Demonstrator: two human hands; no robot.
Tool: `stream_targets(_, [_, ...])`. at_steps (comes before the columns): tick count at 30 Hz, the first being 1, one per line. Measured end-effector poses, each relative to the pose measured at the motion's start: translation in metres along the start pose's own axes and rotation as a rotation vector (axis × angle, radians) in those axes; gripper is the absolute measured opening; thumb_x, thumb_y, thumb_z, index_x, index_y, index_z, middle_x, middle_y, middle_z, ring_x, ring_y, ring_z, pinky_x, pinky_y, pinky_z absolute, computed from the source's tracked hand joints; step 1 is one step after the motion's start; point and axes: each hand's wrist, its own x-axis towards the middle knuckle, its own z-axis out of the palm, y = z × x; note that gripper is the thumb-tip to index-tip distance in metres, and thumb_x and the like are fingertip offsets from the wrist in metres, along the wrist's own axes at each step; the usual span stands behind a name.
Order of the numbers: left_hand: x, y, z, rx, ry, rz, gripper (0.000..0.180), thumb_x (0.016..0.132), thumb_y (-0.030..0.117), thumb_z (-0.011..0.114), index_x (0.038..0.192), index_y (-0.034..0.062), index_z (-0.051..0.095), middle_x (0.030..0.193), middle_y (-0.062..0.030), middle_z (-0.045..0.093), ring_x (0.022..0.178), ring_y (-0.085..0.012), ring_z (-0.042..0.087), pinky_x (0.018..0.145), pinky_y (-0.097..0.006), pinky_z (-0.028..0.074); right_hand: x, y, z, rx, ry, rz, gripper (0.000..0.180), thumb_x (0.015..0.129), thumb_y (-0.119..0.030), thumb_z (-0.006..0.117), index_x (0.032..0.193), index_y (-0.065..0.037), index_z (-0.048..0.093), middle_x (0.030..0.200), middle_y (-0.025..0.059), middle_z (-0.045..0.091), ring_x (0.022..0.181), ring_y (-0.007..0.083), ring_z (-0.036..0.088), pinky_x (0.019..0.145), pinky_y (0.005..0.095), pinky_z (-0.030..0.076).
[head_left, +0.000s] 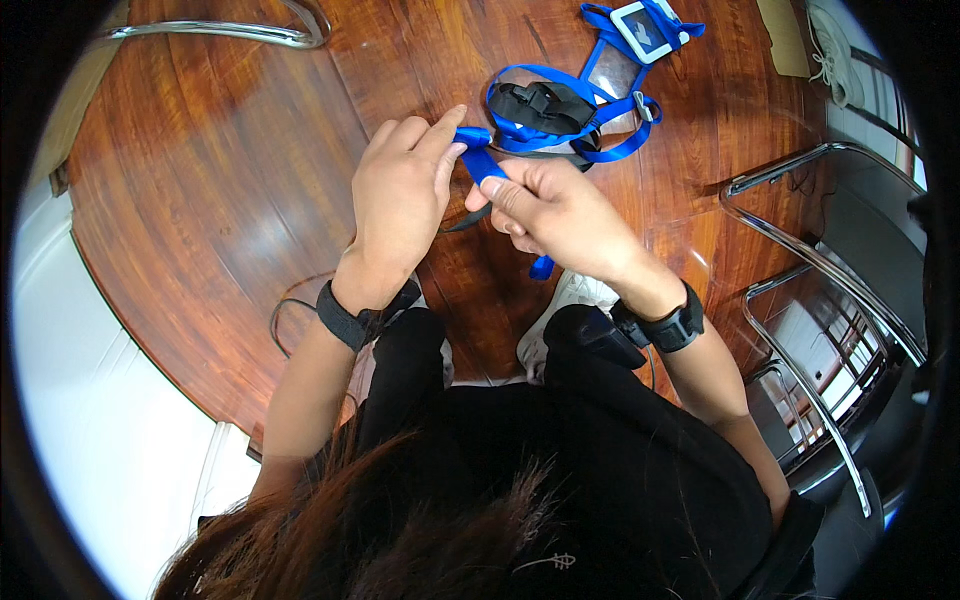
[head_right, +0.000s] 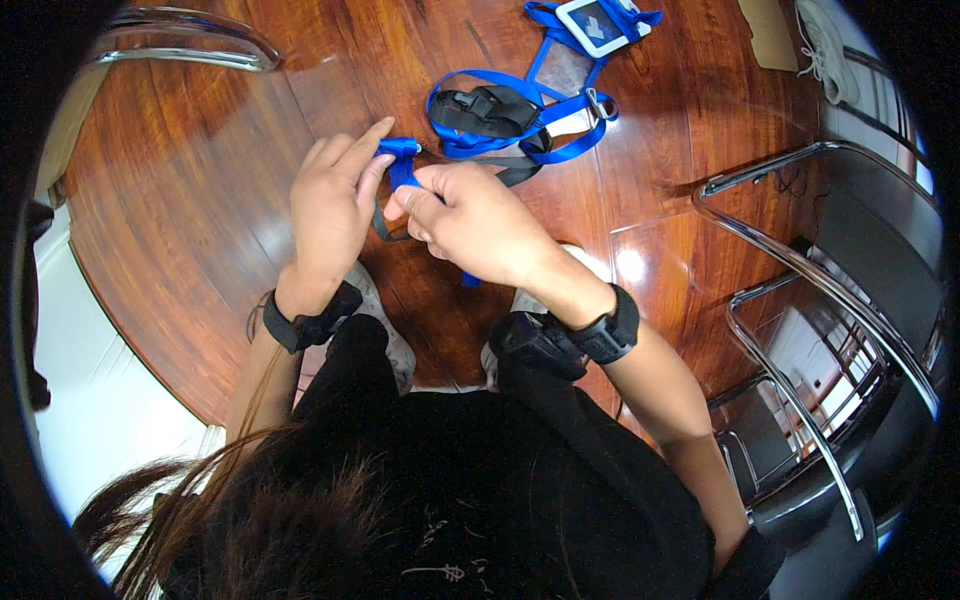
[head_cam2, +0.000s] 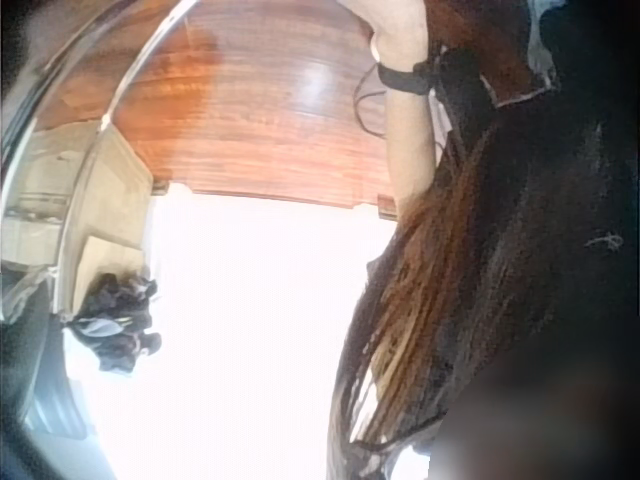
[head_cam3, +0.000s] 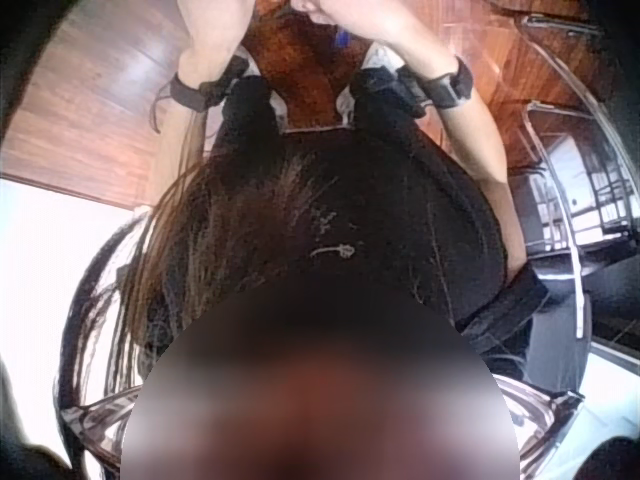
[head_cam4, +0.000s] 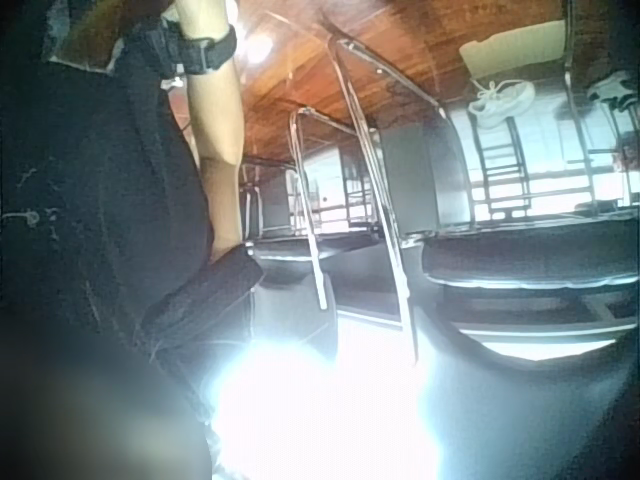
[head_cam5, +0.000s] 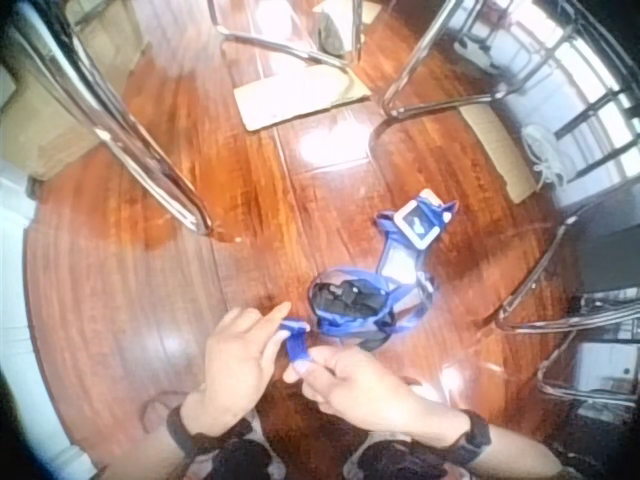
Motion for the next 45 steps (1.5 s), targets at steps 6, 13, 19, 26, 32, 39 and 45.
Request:
stream_targets(6, [0.003,0.004,-0.005,-0.058,-0.103,0.124,0.028,0.08,0.006,0.066,0.107,0.0073,0.066,0.079,-0.0096,0.053,0.076,-0.0283,0.052,0.069,-0.037,0.046,-0.004,-0.022,-0.025,0.35,0.031,-0.036,0.026,0.099,-0.016,0.049,0.105,0.005,0.062,0.068,-0.0019,0.051,0.053,0.0059,0.043,0.049,0.0201,0.036])
stream_targets(13, [0.005,0.008,-0.011,-0.363,-0.242,0.137,0.024,0.076,0.011,0.071,0.099,0.004,0.067,0.074,-0.0103,0.052,0.069,-0.0249,0.051,0.062,-0.035,0.043,0.002,-0.014,-0.04,0.96,-0.079,0.042,0.035,0.098,-0.007,0.049,0.127,0.01,0.044,0.072,-0.0056,0.049,0.054,-0.0006,0.045,0.05,0.0156,0.036])
stream_targets(19, [0.002,0.005,-0.008,-0.457,-0.4,0.012,0.019,0.08,0.015,0.073,0.096,0.0039,0.069,0.076,-0.0091,0.058,0.068,-0.0212,0.053,0.064,-0.032,0.044,0.011,-0.003,-0.05,1.089,-0.247,0.126,0.032,0.098,-0.01,0.048,0.123,0.01,0.045,0.082,0.0022,0.057,0.069,0.0082,0.06,0.065,0.0236,0.053])
stream_targets(26, [-0.005,0.0,-0.002,-1.001,-0.646,-0.517,0.024,0.09,0.024,0.067,0.097,0.0016,0.071,0.087,-0.0034,0.066,0.073,-0.0106,0.058,0.067,-0.025,0.045,0.014,-0.01,-0.05,0.704,-0.023,-0.141,0.032,0.1,-0.012,0.044,0.126,0.006,0.048,0.121,0.0194,0.062,0.106,0.0271,0.064,0.089,0.0344,0.054])
stream_targets(32, [-0.007,-0.009,-0.002,-1.452,-0.674,-0.79,0.029,0.093,0.022,0.063,0.112,0.0013,0.064,0.098,-0.0042,0.067,0.081,-0.0077,0.056,0.068,-0.022,0.044,0.016,-0.004,-0.038,0.095,0.137,-0.46,0.051,0.09,0.003,0.047,0.14,-0.005,0.044,0.14,0.0132,0.049,0.129,0.0285,0.047,0.103,0.0374,0.044])
stream_targets(39, [-0.004,-0.014,-0.005,-1.817,-0.636,-0.842,0.027,0.092,0.025,0.066,0.108,0.0034,0.064,0.096,0.0012,0.06,0.075,-0.0047,0.047,0.065,-0.021,0.04,0.016,0.006,-0.028,-0.542,0.075,-0.612,0.036,0.084,0.002,0.052,0.118,-0.005,0.062,0.102,0.0124,0.067,0.089,0.0248,0.063,0.088,0.0318,0.046])
stream_targets(45, [-0.002,-0.014,-0.003,-1.881,-0.656,-0.871,0.028,0.094,0.026,0.063,0.11,0.0032,0.064,0.09,0.0006,0.06,0.069,-0.0027,0.044,0.063,-0.021,0.039,0.013,0.009,-0.021,-0.384,0.177,-0.441,0.015,0.09,-0.008,0.054,0.1,-0.001,0.064,0.081,0.0165,0.065,0.076,0.0339,0.063,0.07,0.0396,0.05])
